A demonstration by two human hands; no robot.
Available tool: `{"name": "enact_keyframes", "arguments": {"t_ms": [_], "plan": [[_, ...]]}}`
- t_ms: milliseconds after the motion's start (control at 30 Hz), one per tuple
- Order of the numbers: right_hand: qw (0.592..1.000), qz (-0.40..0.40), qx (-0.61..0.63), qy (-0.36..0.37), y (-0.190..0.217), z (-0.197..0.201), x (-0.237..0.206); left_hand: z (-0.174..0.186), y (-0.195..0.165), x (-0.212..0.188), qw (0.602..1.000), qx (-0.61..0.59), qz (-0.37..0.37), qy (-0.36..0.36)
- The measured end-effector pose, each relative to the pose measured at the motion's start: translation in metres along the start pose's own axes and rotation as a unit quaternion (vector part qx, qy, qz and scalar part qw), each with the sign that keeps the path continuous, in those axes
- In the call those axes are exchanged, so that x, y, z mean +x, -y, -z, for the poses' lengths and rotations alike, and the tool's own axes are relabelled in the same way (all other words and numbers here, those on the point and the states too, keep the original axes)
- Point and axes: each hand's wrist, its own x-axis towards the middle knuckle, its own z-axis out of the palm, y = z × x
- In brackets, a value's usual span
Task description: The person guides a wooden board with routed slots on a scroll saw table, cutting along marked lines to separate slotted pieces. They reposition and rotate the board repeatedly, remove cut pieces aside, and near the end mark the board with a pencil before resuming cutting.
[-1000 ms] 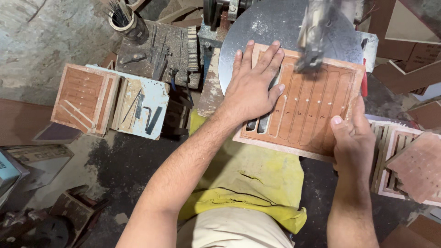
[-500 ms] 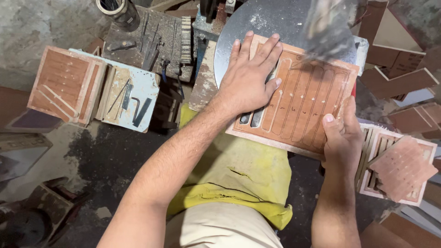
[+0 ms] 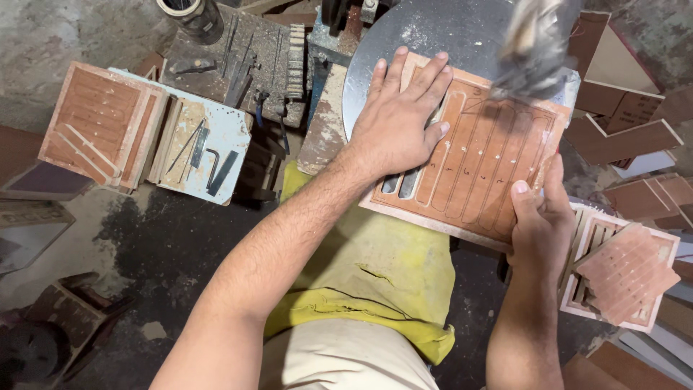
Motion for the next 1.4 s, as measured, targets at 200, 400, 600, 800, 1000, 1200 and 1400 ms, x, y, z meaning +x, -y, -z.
{"name": "enact_keyframes", "arguments": {"t_ms": [200, 400, 600, 800, 1000, 1200, 1400], "plan": [[1.000, -0.003, -0.011, 0.003, -0.003, 0.003, 0.002, 0.001, 0.002, -0.001, 1.000, -0.005, -0.007, -0.014], [0.999, 0.012, -0.016, -0.029, 0.007, -0.007, 0.000, 0.005, -0.001, 0.006, 1.000, 0.009, 0.002, 0.019], [0.997, 0.061, -0.046, 0.032, 0.027, -0.016, -0.002, 0.009, -0.003, 0.009, 0.999, 0.018, 0.013, 0.042], [0.997, 0.063, -0.034, 0.027, 0.025, -0.015, 0.007, 0.010, -0.003, 0.012, 0.999, 0.018, 0.015, 0.041], [0.998, 0.054, -0.033, 0.008, 0.018, -0.011, 0.012, 0.008, -0.002, 0.014, 1.000, 0.012, 0.013, 0.023], [0.997, 0.073, -0.031, 0.016, 0.017, -0.011, 0.018, 0.008, -0.001, 0.014, 1.000, 0.004, 0.014, 0.014], [0.997, 0.061, -0.045, -0.007, 0.019, -0.012, 0.018, 0.006, 0.000, 0.020, 1.000, 0.003, 0.009, 0.006]]}}
